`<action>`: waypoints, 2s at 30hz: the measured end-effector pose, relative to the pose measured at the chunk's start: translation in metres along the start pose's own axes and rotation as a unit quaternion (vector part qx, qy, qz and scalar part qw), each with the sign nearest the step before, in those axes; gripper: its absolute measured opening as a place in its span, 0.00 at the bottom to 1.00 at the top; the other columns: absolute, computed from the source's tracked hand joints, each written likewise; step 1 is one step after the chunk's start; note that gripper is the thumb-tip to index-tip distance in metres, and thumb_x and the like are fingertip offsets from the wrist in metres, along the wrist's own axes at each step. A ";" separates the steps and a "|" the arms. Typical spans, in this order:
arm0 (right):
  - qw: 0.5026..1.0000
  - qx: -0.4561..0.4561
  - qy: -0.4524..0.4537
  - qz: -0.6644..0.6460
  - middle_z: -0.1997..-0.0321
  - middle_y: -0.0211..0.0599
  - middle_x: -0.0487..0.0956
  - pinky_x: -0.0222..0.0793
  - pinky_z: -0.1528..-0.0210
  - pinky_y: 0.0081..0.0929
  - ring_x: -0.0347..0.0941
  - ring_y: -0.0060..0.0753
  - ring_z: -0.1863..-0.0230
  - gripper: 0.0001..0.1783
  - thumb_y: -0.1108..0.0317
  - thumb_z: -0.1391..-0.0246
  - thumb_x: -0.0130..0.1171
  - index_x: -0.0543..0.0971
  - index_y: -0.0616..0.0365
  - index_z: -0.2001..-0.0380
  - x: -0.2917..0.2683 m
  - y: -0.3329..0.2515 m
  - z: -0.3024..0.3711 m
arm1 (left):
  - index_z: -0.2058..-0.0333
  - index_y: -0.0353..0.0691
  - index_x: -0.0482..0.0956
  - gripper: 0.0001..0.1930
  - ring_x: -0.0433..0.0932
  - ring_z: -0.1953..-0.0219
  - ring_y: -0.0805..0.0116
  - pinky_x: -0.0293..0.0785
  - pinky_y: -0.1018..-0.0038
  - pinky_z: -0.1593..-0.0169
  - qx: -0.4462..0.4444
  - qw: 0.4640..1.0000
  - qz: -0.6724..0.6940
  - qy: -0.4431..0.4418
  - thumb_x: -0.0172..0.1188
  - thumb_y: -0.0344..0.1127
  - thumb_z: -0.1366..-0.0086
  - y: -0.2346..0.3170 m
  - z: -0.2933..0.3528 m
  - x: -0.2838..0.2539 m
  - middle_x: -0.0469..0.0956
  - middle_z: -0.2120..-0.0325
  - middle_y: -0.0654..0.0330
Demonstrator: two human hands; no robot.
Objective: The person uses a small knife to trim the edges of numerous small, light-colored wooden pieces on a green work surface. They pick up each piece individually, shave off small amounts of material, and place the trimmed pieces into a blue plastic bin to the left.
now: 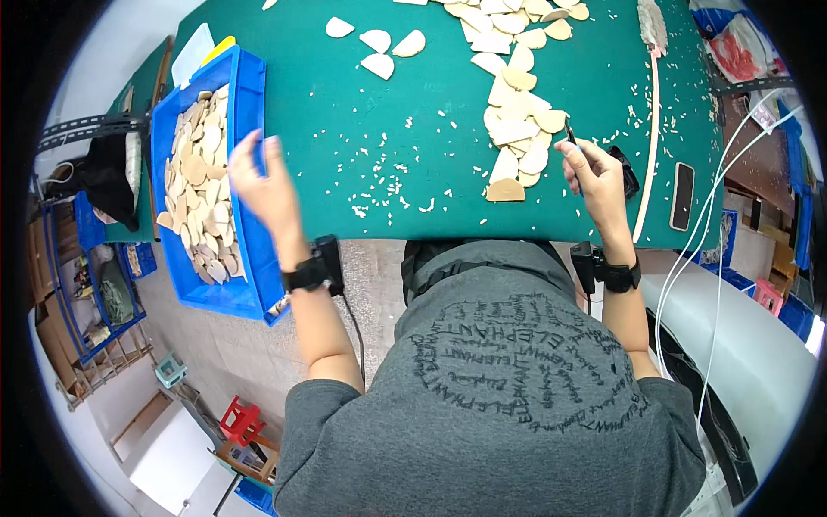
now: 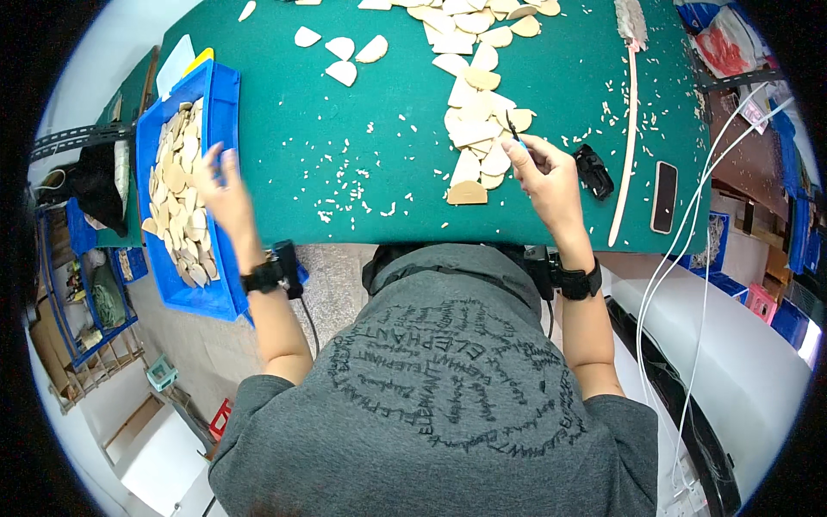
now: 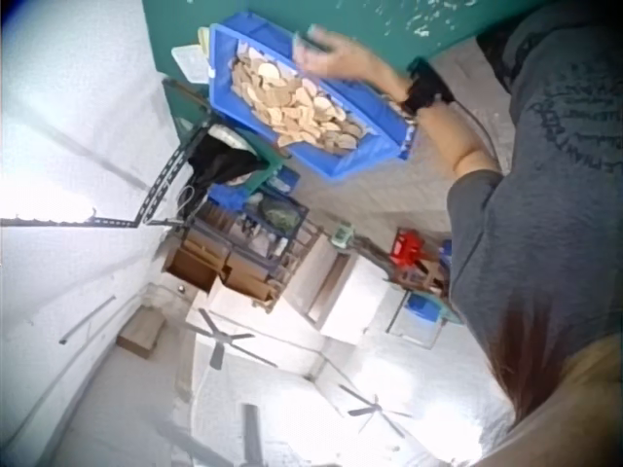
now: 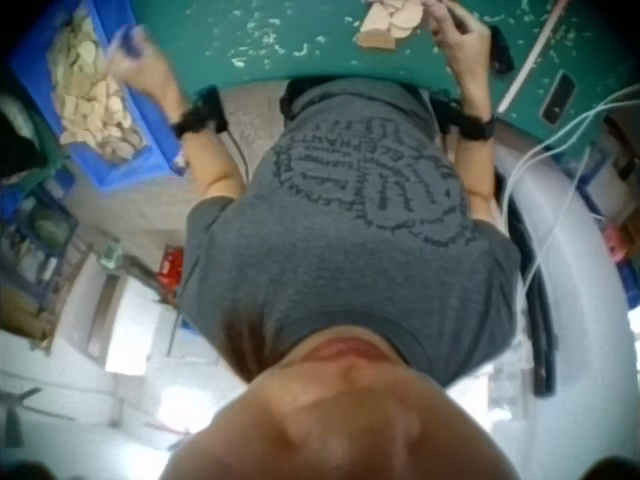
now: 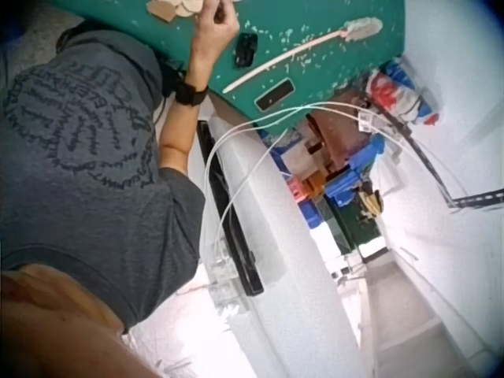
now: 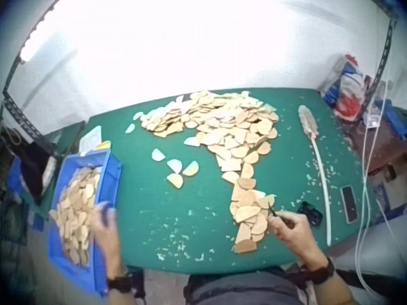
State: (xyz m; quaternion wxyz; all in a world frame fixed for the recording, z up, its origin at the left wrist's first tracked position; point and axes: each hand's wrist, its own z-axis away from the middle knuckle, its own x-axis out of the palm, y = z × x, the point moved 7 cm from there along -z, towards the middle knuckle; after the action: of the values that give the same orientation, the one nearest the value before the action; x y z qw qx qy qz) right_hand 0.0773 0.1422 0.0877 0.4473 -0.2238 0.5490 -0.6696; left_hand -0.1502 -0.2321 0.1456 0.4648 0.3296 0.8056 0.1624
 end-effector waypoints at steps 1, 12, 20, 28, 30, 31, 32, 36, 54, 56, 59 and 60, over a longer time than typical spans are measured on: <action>1.000 0.004 0.004 -0.001 0.81 0.22 0.71 0.55 0.80 0.11 0.61 0.10 0.81 0.19 0.56 0.47 0.63 0.79 0.64 0.63 -0.004 0.004 0.001 | 0.62 0.36 0.78 0.12 0.72 0.55 0.60 0.64 0.65 0.48 0.038 0.994 0.042 -0.099 0.61 0.37 0.41 0.035 0.024 0.045 0.76 0.63 0.54; 0.999 0.007 -0.008 0.040 0.79 0.21 0.68 0.53 0.77 0.15 0.58 0.12 0.77 0.18 0.59 0.47 0.62 0.79 0.66 0.64 -0.037 0.030 0.012 | 0.65 0.36 0.72 0.13 0.79 0.69 0.67 0.74 0.74 0.72 -0.152 0.794 0.239 -0.538 0.65 0.33 0.44 0.129 0.199 0.215 0.77 0.63 0.54; 0.995 -0.050 -0.089 0.006 0.77 0.27 0.73 0.60 0.73 0.17 0.64 0.14 0.75 0.18 0.58 0.47 0.62 0.79 0.64 0.61 -0.016 0.012 0.008 | 0.57 0.33 0.70 0.16 0.80 0.61 0.68 0.81 0.73 0.59 -0.353 0.668 0.535 -0.378 0.61 0.35 0.39 0.182 0.135 0.157 0.78 0.62 0.54; 0.990 -0.087 -0.101 -0.053 0.75 0.26 0.75 0.62 0.73 0.17 0.66 0.14 0.74 0.20 0.58 0.47 0.62 0.79 0.65 0.59 0.010 -0.021 0.005 | 0.64 0.35 0.68 0.12 0.81 0.64 0.67 0.82 0.73 0.62 -0.337 0.683 0.562 -0.322 0.61 0.33 0.39 0.193 0.120 0.128 0.78 0.65 0.52; 0.990 -0.093 -0.094 -0.053 0.74 0.27 0.76 0.63 0.72 0.17 0.67 0.14 0.74 0.20 0.58 0.47 0.62 0.79 0.65 0.59 0.013 -0.025 0.006 | 0.64 0.35 0.68 0.11 0.81 0.65 0.67 0.82 0.73 0.62 -0.331 0.686 0.563 -0.321 0.61 0.33 0.39 0.191 0.118 0.124 0.78 0.65 0.52; 0.990 -0.094 -0.089 -0.050 0.74 0.28 0.76 0.64 0.71 0.17 0.67 0.15 0.73 0.21 0.57 0.47 0.63 0.79 0.65 0.59 0.014 -0.025 0.006 | 0.65 0.36 0.68 0.11 0.81 0.65 0.67 0.82 0.73 0.62 -0.328 0.687 0.563 -0.321 0.61 0.32 0.39 0.190 0.116 0.123 0.78 0.65 0.52; 0.991 -0.095 -0.084 -0.048 0.73 0.29 0.77 0.64 0.71 0.18 0.68 0.15 0.73 0.21 0.57 0.48 0.63 0.79 0.65 0.59 0.015 -0.025 0.006 | 0.65 0.36 0.68 0.11 0.81 0.65 0.67 0.82 0.73 0.62 -0.324 0.688 0.566 -0.316 0.61 0.32 0.39 0.191 0.114 0.122 0.78 0.65 0.52; 0.991 -0.107 -0.080 -0.013 0.73 0.30 0.77 0.66 0.70 0.19 0.68 0.17 0.73 0.21 0.56 0.48 0.63 0.79 0.65 0.60 0.022 -0.031 0.006 | 0.65 0.36 0.67 0.11 0.80 0.65 0.67 0.82 0.72 0.61 -0.312 0.703 0.565 -0.300 0.61 0.31 0.39 0.185 0.110 0.116 0.78 0.65 0.51; 0.984 -0.123 -0.080 0.099 0.80 0.30 0.74 0.63 0.76 0.22 0.66 0.18 0.79 0.19 0.54 0.49 0.63 0.80 0.61 0.65 0.071 -0.054 0.014 | 0.65 0.35 0.66 0.13 0.80 0.66 0.66 0.82 0.71 0.62 -0.283 0.731 0.558 -0.272 0.63 0.31 0.40 0.140 0.097 0.089 0.77 0.66 0.50; 0.981 -0.153 -0.072 0.097 0.81 0.29 0.73 0.62 0.77 0.22 0.66 0.18 0.80 0.18 0.54 0.49 0.62 0.80 0.60 0.65 0.078 -0.056 0.016 | 0.66 0.35 0.66 0.12 0.80 0.66 0.66 0.82 0.71 0.62 -0.281 0.732 0.559 -0.268 0.63 0.30 0.40 0.135 0.096 0.086 0.77 0.66 0.50; 0.982 -0.136 -0.074 0.105 0.82 0.29 0.72 0.61 0.78 0.22 0.65 0.18 0.80 0.18 0.54 0.49 0.62 0.80 0.60 0.66 0.087 -0.050 0.015 | 0.66 0.36 0.66 0.12 0.80 0.66 0.66 0.82 0.71 0.62 -0.280 0.731 0.561 -0.267 0.63 0.30 0.41 0.124 0.095 0.084 0.77 0.66 0.50; 0.983 -0.131 -0.076 0.101 0.83 0.28 0.72 0.59 0.78 0.22 0.64 0.17 0.81 0.18 0.54 0.49 0.62 0.80 0.60 0.66 0.091 -0.048 0.016 | 0.66 0.36 0.66 0.12 0.80 0.66 0.66 0.82 0.71 0.62 -0.278 0.732 0.562 -0.267 0.62 0.30 0.40 0.120 0.095 0.083 0.77 0.66 0.50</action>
State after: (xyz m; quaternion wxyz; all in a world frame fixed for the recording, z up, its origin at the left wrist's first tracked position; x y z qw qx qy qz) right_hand 0.0272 0.0572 0.1203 0.5196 -0.2742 0.6165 -0.5242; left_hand -0.0527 -0.0921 0.1115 0.5560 0.6078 0.2351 0.5159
